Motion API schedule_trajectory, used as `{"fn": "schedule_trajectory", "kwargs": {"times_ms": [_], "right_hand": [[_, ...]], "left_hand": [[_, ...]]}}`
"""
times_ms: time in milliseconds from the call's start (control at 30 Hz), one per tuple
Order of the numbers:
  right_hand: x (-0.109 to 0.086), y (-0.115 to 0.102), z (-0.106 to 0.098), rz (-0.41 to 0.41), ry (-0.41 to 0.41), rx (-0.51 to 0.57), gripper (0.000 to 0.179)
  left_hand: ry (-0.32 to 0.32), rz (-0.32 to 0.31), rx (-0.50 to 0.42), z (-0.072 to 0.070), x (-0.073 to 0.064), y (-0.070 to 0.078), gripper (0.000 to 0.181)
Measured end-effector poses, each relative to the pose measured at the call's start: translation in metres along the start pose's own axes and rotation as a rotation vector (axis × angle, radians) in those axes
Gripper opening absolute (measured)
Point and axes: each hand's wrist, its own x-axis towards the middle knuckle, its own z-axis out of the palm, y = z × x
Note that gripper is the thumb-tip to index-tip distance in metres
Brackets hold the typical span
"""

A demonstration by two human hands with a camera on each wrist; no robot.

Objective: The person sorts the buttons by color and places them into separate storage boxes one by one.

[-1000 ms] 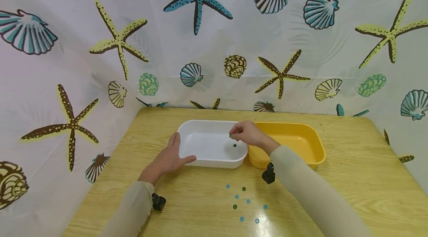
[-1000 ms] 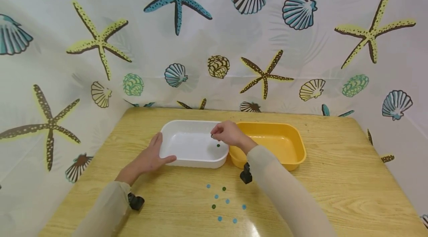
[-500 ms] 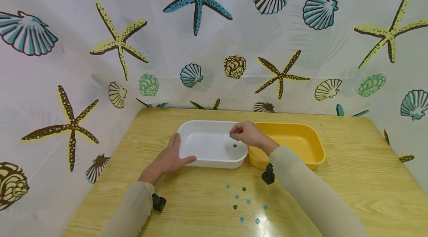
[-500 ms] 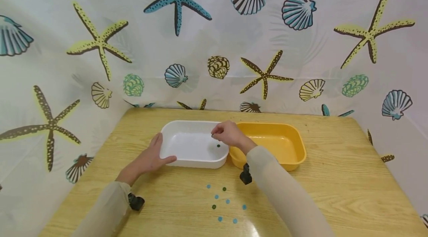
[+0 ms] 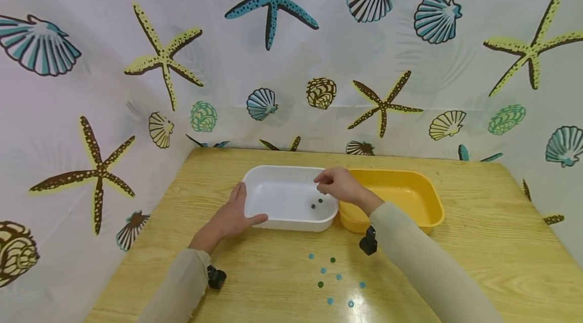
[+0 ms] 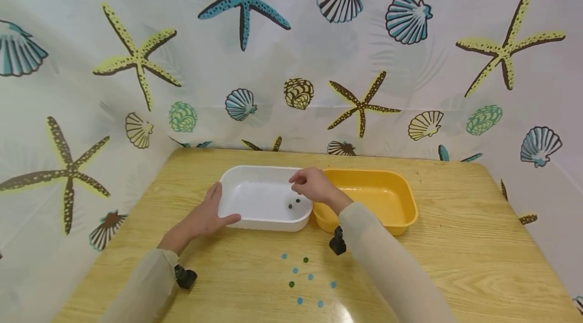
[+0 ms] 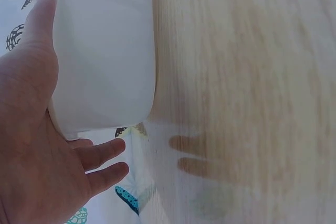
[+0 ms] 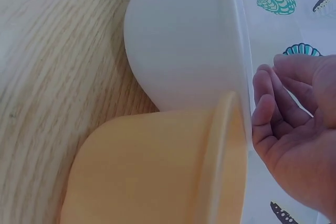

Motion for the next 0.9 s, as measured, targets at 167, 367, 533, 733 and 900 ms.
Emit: {"fn": "schedule_trajectory", "kwargs": {"times_ms": [167,367,533,733,900], "right_hand": [[-0.013,0.004,-0.004,-0.043,0.009,-0.003,0.021],[-0.031,0.002,-0.011,-0.106,0.013,-0.019,0.017],[-0.049,0.000,-0.014,-0.147,-0.010,-0.053,0.016],[-0.070,0.003,-0.013,-0.190,-0.076,-0.045,0.012],[-0.086,0.009,-0.007,-0.229,-0.152,-0.040,0.007]], "left_hand": [[0.001,0.014,-0.006,0.002,0.000,-0.002,0.123],[0.004,0.025,-0.033,0.000,-0.002,-0.002,0.123],[-0.007,0.025,-0.035,-0.002,-0.003,-0.001,0.122],[-0.007,0.029,-0.048,-0.004,-0.004,0.001,0.122],[-0.008,0.035,-0.039,-0.002,-0.002,-0.001,0.124]]}}
